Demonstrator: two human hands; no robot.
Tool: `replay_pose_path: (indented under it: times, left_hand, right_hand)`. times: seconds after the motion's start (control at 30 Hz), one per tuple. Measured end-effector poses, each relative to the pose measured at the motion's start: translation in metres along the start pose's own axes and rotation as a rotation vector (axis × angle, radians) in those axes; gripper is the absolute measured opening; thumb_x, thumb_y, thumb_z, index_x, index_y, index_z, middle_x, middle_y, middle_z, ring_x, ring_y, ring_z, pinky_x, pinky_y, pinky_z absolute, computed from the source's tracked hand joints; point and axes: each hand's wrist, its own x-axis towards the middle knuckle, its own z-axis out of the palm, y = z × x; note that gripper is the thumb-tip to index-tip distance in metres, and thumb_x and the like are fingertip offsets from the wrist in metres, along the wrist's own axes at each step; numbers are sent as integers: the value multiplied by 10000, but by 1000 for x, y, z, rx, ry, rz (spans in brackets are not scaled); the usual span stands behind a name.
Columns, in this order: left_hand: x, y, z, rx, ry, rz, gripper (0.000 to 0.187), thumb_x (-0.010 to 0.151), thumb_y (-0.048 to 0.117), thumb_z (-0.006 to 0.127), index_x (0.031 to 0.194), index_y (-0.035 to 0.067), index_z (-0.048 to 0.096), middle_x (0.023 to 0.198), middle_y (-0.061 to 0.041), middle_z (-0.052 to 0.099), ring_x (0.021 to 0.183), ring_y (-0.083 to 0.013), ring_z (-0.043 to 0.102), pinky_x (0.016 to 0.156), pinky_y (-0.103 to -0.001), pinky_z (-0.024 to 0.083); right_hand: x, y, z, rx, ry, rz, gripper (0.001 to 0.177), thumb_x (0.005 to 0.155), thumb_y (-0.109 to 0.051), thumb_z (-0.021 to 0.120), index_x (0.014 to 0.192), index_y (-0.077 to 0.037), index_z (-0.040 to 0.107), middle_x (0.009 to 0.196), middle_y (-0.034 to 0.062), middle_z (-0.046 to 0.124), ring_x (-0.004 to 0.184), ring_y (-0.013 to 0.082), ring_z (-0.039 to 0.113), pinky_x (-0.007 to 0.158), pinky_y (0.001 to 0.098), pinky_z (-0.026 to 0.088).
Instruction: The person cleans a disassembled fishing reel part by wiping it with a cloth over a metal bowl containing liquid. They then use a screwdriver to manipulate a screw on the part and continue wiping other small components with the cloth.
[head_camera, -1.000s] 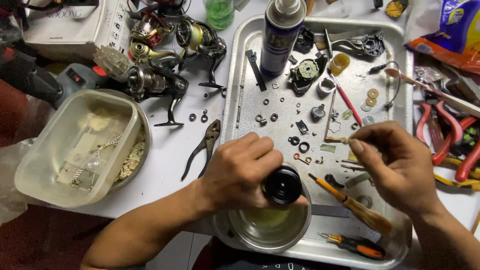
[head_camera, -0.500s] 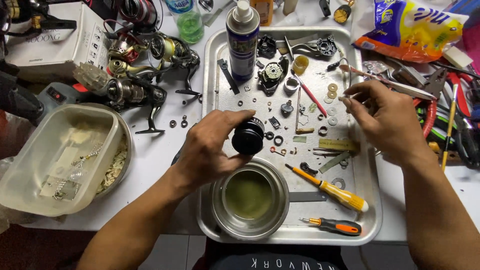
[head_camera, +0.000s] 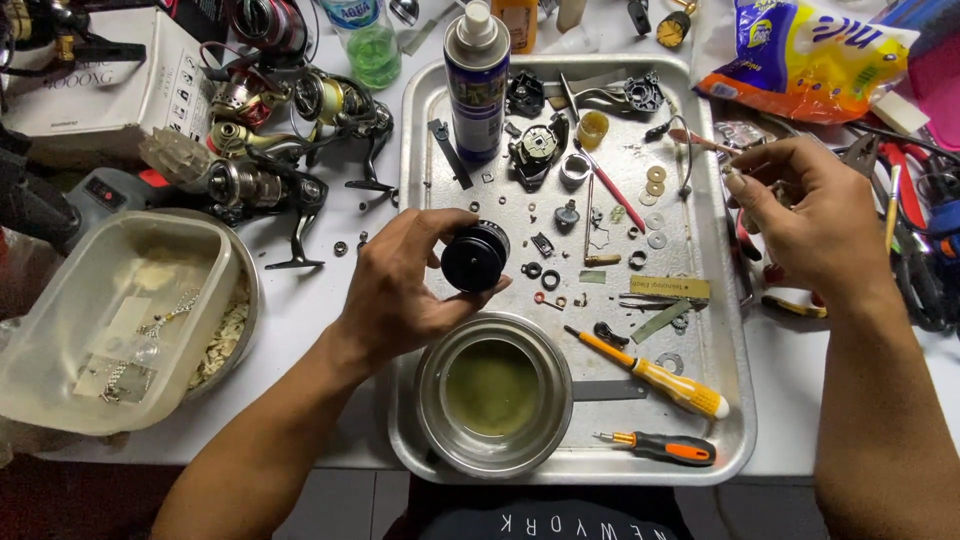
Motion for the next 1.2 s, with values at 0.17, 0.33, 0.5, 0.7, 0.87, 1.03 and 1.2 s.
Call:
replay_pose_path:
  times: [0.17, 0.33, 0.5, 0.7, 0.87, 1.03, 1.2]
  left_hand:
    - [3, -5, -10, 46, 27, 10, 539, 751, 316, 795, 1095, 35, 490, 938, -143, 617, 785, -253, 595, 653, -329, 511]
    - [7, -4, -29, 91, 126, -45, 478, 780, 342, 751, 1060, 34, 514, 934, -134, 620, 808, -258, 625, 732, -346, 512]
    - [9, -5, -37, 10, 184, -92, 427, 806, 340, 698, 1029, 35, 500, 930, -124, 623, 821, -239, 646, 717, -308, 543]
    - [9, -8, -38, 82, 203, -59, 436, 798, 346, 725, 1026, 38, 517, 936, -118, 628, 818, -244, 628, 722, -322, 516]
    - [7, -14, -36, 86, 186, -25, 434, 814, 340, 711, 1039, 35, 499, 900, -117, 618, 768, -238, 610, 674, -331, 520]
    - [7, -14, -40, 113, 206, 1, 448, 815, 328, 722, 1054, 15, 508, 930, -118, 609, 767, -241, 591, 696, -345, 491]
    - [5, -20, -37, 100, 201, -4, 502, 808, 407, 693, 1066, 27, 492, 927, -136, 611, 796, -271, 612, 718, -382, 502]
  right_hand:
    - [-2, -16, 0, 71, -90, 99, 185, 905, -91, 627, 1068, -12, 588, 966, 103, 608, 791, 189, 534, 680, 306, 459]
    - [-6, -12, 5, 230, -95, 96, 216, 895, -36, 616, 1093, 25, 552, 996, 130, 592, 832, 190, 548, 700, 288, 484]
    - [-9, -37, 13, 636, -263, 263, 368, 762, 44, 580, 1116, 26, 485, 975, 143, 529, 856, 224, 539, 770, 328, 503]
    - [-3, -84, 35, 587, -545, 350, 397, 763, 92, 527, 1153, 26, 496, 1021, 175, 585, 941, 271, 592, 860, 374, 520]
    - [2, -116, 67, 327, -700, 96, 374, 773, -63, 636, 1132, -85, 534, 891, 99, 688, 759, 171, 684, 663, 277, 553]
    - [5, -149, 83, 86, -815, 103, 417, 801, -121, 627, 1185, -192, 481, 900, 43, 746, 781, 138, 687, 632, 267, 545]
    - [6, -148, 104, 38, -866, -246, 476, 778, -167, 650, 1210, -195, 452, 959, 48, 730, 829, 175, 721, 755, 329, 579]
